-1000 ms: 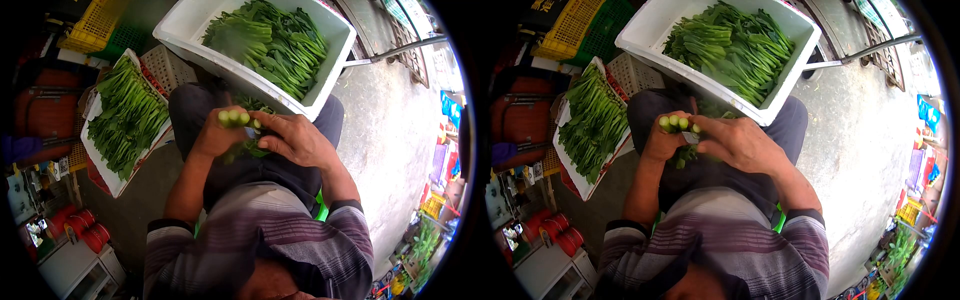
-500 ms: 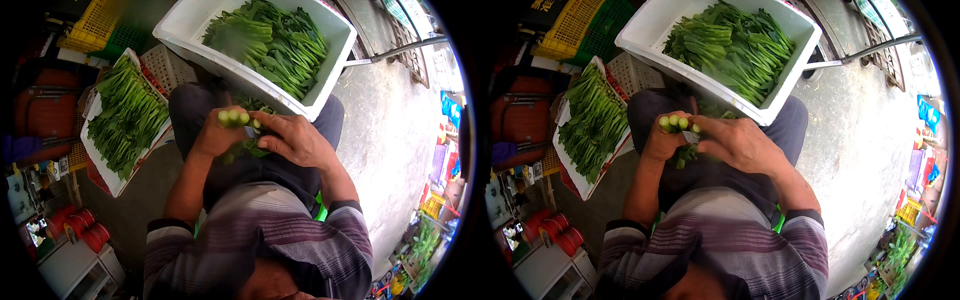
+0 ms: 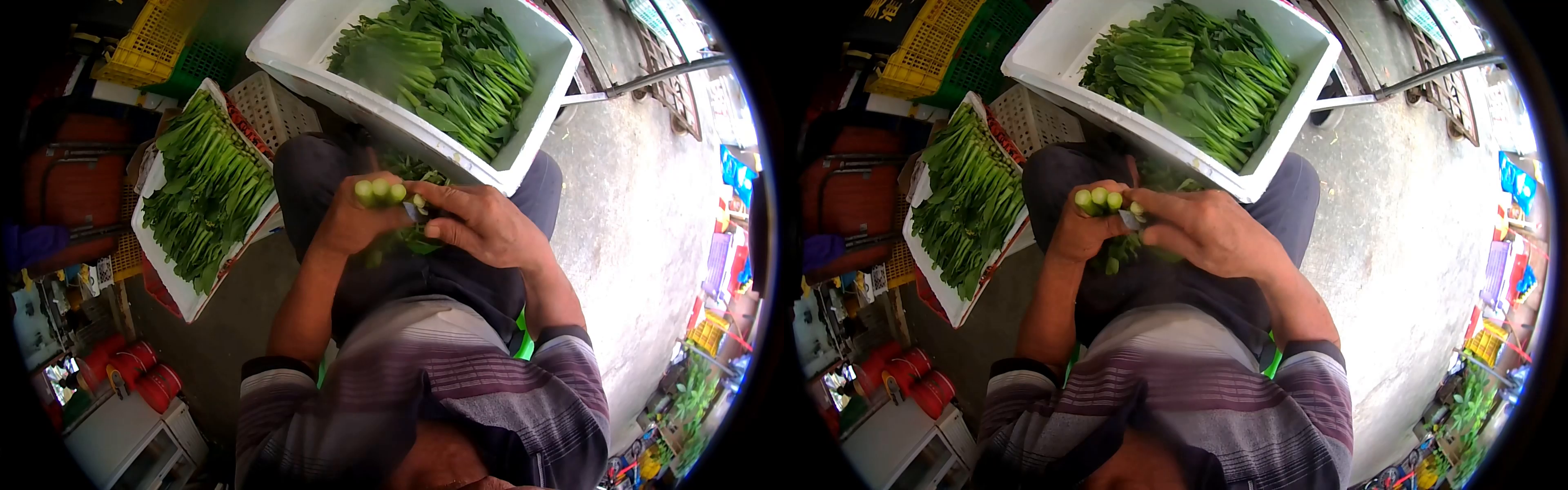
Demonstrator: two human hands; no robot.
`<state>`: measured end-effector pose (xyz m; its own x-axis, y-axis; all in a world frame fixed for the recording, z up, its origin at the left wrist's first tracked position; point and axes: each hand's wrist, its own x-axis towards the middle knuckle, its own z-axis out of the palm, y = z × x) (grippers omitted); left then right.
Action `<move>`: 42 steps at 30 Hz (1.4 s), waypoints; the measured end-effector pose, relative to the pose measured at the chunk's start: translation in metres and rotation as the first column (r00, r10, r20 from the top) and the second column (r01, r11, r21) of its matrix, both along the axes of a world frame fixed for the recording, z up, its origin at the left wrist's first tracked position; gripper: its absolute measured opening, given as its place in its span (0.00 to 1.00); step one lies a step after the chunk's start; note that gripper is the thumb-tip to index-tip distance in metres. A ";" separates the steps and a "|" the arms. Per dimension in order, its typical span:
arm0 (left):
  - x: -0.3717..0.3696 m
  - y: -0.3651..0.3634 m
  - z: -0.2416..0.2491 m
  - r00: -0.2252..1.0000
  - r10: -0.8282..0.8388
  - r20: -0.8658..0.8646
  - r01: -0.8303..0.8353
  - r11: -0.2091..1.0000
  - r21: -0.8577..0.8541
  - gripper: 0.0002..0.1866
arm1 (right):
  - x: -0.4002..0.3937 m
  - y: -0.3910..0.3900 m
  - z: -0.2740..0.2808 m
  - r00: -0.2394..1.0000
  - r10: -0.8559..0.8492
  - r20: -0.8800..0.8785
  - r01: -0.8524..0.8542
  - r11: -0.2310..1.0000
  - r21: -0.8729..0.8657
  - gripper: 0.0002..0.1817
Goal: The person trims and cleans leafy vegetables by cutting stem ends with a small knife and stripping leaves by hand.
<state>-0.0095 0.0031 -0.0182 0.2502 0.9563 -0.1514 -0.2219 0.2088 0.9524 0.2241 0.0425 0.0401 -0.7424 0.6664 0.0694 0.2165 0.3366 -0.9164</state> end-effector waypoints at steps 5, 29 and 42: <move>-0.004 0.000 0.001 0.997 0.030 -0.074 -0.025 0.997 0.068 0.11 | -0.002 -0.002 0.002 1.000 0.008 0.011 -0.007 0.999 -0.048 0.28; -0.006 0.000 0.001 0.999 -0.011 -0.044 0.013 0.998 0.056 0.13 | -0.002 0.000 -0.011 0.998 -0.004 -0.056 -0.002 0.995 -0.101 0.26; 0.002 0.000 0.003 0.995 0.013 -0.102 -0.012 1.000 0.008 0.12 | 0.004 0.001 -0.020 0.999 -0.044 -0.012 0.044 0.998 -0.044 0.21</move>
